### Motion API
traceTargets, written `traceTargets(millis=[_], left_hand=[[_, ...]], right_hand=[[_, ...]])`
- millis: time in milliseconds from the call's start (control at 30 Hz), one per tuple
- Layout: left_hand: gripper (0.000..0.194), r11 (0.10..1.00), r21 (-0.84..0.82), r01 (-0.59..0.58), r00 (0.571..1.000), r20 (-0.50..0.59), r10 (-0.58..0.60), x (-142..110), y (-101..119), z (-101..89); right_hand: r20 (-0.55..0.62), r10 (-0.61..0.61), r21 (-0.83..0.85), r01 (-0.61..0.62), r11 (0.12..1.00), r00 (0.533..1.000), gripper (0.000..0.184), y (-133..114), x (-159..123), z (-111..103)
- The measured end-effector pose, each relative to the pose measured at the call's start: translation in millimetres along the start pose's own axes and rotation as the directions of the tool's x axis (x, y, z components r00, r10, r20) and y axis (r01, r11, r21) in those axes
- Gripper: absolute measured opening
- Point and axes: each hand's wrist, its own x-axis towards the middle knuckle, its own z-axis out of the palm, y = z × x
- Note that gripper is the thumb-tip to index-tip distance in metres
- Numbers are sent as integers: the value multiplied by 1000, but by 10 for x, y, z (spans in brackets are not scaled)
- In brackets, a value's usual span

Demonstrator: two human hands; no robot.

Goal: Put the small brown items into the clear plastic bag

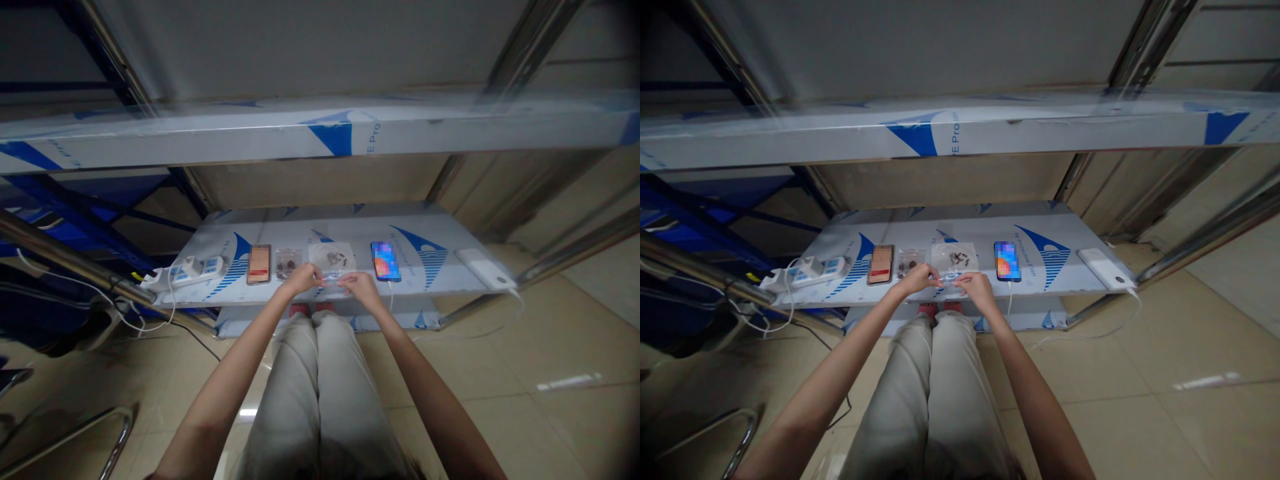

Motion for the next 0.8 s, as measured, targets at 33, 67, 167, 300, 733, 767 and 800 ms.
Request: traceTargets(millis=[33,67,167,300,733,767,800], left_hand=[[21,1000,25,0,1000,-3,0,-4,-10,6],[20,999,47,-5,1000,-4,6,-10,-19,13],[19,996,90,-23,1000,-1,23,-28,-39,37],[17,994,94,-56,998,-15,58,-46,-31,42],[22,997,-67,-46,999,-23,44,-19,83,-38],[22,996,-81,-40,999,-31,37,-12,79,-32],[23,995,-94,-39,999,-33,36,-5,71,-23]], right_hand=[[12,-2,1,2,1000,1000,22,-2,0,0],[22,-3,1,3,1000,1000,21,-7,-2,-1],[34,-11,-22,11,1000,999,21,-44,-16,-12],[22,-34,-117,36,992,999,20,-124,-56,-38],[132,-124,-41,131,991,983,26,-190,101,-48],[137,-108,-26,112,993,985,27,-186,114,-45],[147,-98,-12,101,995,984,27,-181,123,-43]])
